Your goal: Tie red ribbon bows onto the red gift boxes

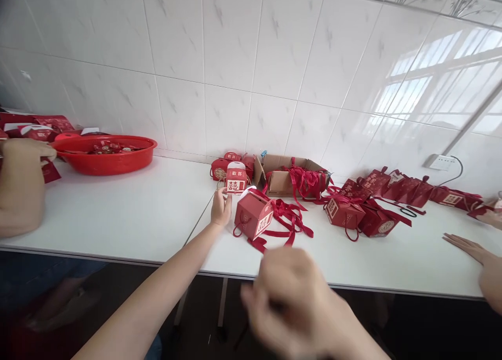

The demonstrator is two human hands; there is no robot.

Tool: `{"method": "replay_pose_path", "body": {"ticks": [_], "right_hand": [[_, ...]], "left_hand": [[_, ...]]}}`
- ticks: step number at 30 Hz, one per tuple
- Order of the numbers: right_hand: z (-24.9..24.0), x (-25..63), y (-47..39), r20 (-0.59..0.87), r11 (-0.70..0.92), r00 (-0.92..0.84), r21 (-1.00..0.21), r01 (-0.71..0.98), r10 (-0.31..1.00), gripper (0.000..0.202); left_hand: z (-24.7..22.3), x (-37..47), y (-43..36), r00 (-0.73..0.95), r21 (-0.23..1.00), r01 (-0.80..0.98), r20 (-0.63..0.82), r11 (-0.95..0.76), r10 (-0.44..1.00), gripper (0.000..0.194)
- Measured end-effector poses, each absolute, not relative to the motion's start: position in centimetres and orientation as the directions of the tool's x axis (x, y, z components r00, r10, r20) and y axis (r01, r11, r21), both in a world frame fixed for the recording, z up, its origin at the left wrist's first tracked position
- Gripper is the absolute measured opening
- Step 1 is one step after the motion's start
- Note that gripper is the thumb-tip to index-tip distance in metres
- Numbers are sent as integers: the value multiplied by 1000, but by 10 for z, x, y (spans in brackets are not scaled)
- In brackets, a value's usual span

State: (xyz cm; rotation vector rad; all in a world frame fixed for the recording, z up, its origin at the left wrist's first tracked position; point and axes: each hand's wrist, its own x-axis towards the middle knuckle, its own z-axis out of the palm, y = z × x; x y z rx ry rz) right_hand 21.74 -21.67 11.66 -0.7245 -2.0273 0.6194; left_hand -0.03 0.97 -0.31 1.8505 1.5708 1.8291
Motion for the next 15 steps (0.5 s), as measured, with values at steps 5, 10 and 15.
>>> {"method": "replay_pose_path", "body": {"ticks": [5,10,15], "right_hand": [[107,209,-152,555,653,-358,-539,532,751,27],[95,212,-152,612,694,-346,-534,483,711,27],[108,210,-177,715,761,-277,-555,335,643,34]], "left_hand": [[-1,0,11,-230,705,571,630,-422,741,25],[1,0,13,-222,704,601,602,-379,767,23],[3,0,14,-222,697,640,571,-323,791,21]]}}
